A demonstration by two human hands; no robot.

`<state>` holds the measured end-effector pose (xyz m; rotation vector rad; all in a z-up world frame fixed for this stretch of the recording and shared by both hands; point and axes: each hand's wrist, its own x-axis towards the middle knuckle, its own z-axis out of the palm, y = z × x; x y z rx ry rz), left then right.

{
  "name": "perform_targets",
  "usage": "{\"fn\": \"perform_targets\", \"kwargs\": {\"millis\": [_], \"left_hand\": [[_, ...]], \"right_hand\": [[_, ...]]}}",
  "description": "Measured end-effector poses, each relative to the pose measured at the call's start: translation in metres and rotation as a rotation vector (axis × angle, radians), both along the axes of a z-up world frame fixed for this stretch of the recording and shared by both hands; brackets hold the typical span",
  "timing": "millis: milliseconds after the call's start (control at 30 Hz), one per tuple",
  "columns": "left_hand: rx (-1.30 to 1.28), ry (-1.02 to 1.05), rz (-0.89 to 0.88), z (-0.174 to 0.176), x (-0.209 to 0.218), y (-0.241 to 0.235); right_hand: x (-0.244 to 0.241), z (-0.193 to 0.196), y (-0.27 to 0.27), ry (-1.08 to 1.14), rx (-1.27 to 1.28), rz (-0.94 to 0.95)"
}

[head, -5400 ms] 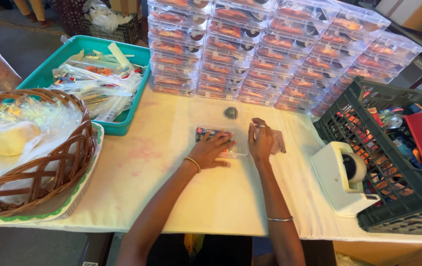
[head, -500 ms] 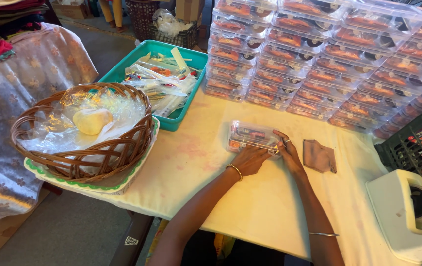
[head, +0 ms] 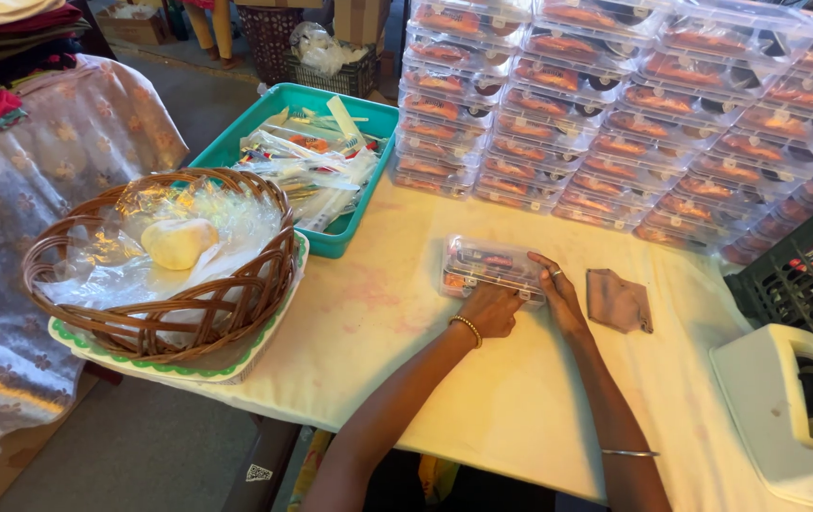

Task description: The person places small packaged items, including a tube and a small box, into a clear plastic bag. They then place the bag into a clear plastic container and stack it with other similar containers. The person also handles a small round object and wipes the table surface.

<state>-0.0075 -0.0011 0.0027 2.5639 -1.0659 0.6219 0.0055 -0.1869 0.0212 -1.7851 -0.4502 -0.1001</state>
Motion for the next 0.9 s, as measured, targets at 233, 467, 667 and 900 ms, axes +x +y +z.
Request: {"fn": "perform_targets", "kwargs": {"millis": [233,467,667,900], "left_hand": [[-0.029,-0.355,0.05,-0.02,-0.001,-0.005],[-0.09,-0.522,-0.001,0.03,-0.004,0.034],[-0.577,-0.282,0.22,0.037,0.01,0.09],[-0.722,0.244,0.367,-0.032,0.058,0.104]], "right_hand": [[0.001,-0.004,-0.004,-0.021,0.022,-0.004],[-0.001,-0.002,-0.004,-0.015,0.04,-0.015],[0.002,-0.003,-0.004,0.093,0.07,-0.046],[0.008,-0.007,-0.01,0.152,0.104,0.007]]}}
